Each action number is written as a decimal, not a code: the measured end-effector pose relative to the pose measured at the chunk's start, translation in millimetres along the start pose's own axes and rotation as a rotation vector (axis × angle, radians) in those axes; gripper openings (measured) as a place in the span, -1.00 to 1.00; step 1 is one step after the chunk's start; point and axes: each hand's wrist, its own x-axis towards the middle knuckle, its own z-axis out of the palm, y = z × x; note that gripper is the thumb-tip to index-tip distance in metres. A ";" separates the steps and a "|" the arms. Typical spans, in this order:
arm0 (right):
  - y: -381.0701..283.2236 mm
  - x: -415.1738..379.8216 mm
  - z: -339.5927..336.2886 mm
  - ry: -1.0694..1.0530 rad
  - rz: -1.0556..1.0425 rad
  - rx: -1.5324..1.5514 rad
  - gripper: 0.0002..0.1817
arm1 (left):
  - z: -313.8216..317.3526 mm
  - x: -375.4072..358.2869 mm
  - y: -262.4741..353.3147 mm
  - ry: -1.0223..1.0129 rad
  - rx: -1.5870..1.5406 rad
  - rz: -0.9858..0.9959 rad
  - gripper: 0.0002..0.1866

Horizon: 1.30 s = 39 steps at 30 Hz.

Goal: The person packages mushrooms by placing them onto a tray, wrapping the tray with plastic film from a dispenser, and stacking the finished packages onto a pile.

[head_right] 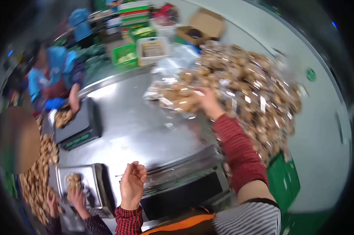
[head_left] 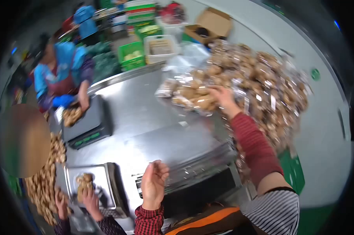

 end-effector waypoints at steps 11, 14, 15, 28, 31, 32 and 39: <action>87.1 53.6 73.1 0.115 -0.925 -0.970 -0.77 | -111.5 -44.5 22.5 0.632 0.277 0.500 -0.81; 49.5 -24.8 173.8 -0.395 -0.484 -0.420 -0.81 | -133.5 -62.5 19.3 0.760 0.375 0.648 -0.83; 34.1 -55.1 206.0 -0.477 -0.624 -0.413 -0.83 | -137.7 -68.0 18.2 0.751 0.370 0.647 -0.83; 56.9 -170.2 439.3 -1.077 -0.149 -0.237 -0.60 | -253.3 -135.1 33.5 1.307 0.897 0.879 -0.85; 66.3 -184.7 457.3 -1.052 -0.294 -0.267 -0.57 | -282.2 -137.3 50.4 1.351 0.999 0.840 -0.71; 61.6 -194.2 461.6 -1.048 -0.322 -0.371 -0.53 | -288.3 -136.8 57.3 1.338 1.031 0.836 -0.68; 72.5 -259.3 484.7 -0.890 -0.818 -0.524 -0.41 | -308.2 -119.1 86.3 1.284 1.348 0.823 -0.54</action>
